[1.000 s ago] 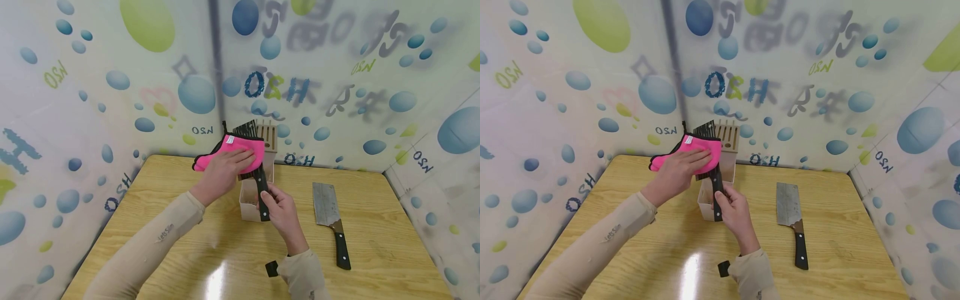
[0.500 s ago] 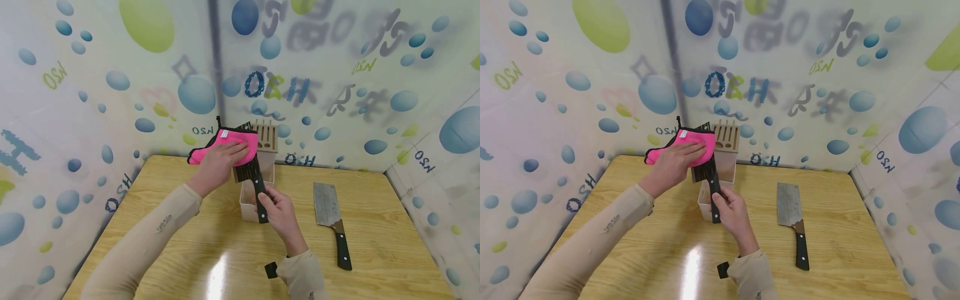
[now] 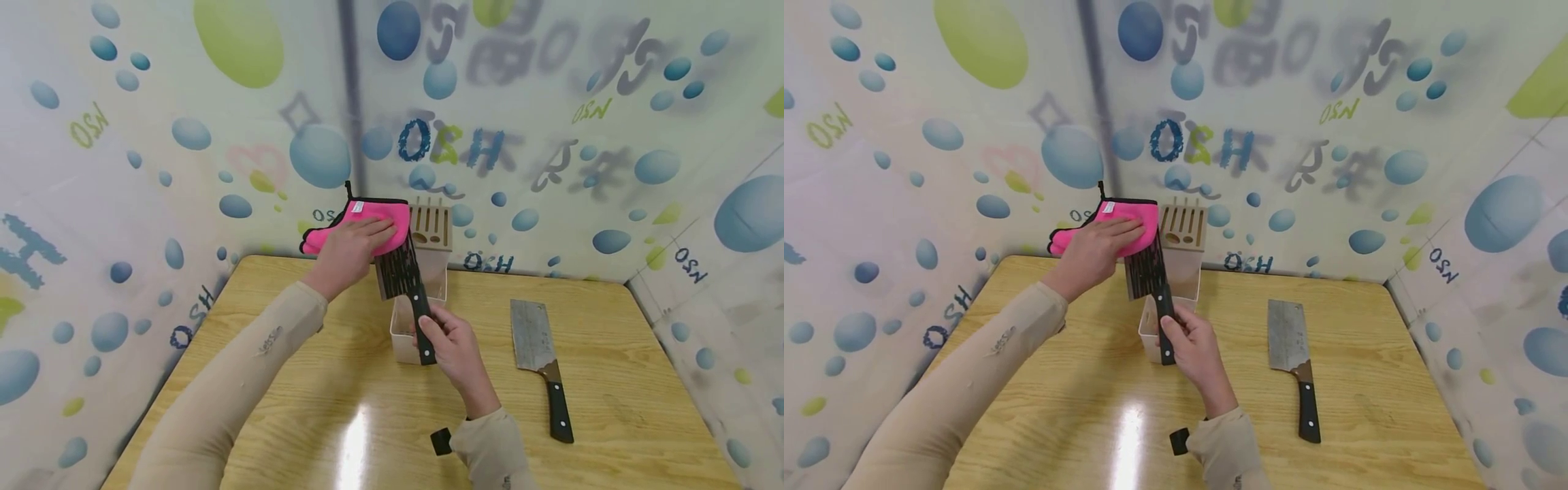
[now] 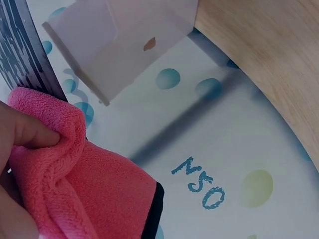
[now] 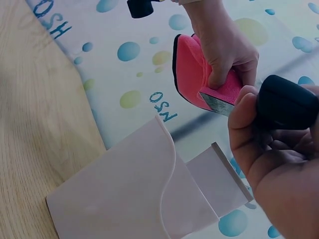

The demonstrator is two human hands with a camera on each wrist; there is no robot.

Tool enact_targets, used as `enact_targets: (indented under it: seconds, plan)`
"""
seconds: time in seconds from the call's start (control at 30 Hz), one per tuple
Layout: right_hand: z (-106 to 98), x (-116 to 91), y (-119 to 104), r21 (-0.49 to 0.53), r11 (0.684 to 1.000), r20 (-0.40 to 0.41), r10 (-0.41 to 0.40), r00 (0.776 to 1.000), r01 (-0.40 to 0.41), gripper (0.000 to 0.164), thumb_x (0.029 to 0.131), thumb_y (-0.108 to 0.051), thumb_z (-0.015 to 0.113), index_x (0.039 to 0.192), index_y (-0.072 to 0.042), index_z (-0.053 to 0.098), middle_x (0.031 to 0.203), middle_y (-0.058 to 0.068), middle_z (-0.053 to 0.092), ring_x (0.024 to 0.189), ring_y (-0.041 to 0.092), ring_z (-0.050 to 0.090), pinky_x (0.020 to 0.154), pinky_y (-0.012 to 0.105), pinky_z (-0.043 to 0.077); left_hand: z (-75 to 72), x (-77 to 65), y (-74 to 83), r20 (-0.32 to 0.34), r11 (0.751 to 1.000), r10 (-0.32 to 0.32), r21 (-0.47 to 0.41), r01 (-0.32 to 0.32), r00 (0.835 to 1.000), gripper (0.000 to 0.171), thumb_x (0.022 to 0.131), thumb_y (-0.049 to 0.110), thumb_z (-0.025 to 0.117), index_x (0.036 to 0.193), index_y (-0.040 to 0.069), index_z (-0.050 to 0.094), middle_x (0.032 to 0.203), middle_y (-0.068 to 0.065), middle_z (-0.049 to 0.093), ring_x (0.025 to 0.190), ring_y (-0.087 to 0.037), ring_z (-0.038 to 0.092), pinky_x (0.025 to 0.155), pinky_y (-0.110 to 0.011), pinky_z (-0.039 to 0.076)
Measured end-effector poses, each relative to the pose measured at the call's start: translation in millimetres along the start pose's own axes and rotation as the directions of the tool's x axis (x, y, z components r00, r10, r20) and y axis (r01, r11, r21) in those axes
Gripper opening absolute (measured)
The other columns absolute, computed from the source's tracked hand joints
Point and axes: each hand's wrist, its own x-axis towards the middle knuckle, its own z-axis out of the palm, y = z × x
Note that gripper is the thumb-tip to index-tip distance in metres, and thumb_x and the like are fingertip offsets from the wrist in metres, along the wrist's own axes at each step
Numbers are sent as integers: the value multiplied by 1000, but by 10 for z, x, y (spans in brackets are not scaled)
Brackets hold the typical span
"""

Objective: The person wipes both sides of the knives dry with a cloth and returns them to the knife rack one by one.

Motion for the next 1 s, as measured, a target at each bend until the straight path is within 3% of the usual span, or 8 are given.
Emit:
enact_targets:
  seconds: [0.13,0.33,0.5,0.63,1.0]
  plan:
    - [-7,-7,9,-10,1000,10,15,1000,-15,29,108,-8,50,130,8,62,108,35,64,89,31,66,81,26,58,27,23,-55,-15,1000,-5,-6,5,1000,56,91,-4,68,144,10,62,146,-9,61,137,-27,57,114,-45,45]
    - [-16,-26,19,-20,1000,35,-3,999,4,30,107,-8,52,130,8,63,103,32,66,85,22,66,80,26,58,26,36,-147,-40,999,-24,-33,23,999,55,89,-5,70,142,8,63,144,-11,62,134,-29,59,113,-45,46]
    - [-25,-37,15,-53,998,55,-22,998,25,30,107,-9,54,130,8,64,100,29,66,84,23,67,79,26,57,2,56,-202,-36,998,-58,-40,57,998,52,93,-7,63,143,9,63,145,-9,62,134,-29,59,113,-46,46]
    - [-30,-40,0,-81,996,60,-20,998,25,29,107,-8,54,130,5,65,101,28,68,86,28,68,79,26,57,0,65,-209,-47,997,-68,-48,65,997,50,96,-7,58,142,10,64,145,-9,62,134,-29,59,113,-47,46]
    - [-26,-33,-15,-33,999,35,-20,999,22,30,107,-8,52,131,6,64,102,31,66,88,33,67,80,26,57,61,17,-154,-90,996,-53,-75,46,995,57,88,-8,67,143,7,62,146,-11,61,133,-28,60,109,-46,49]
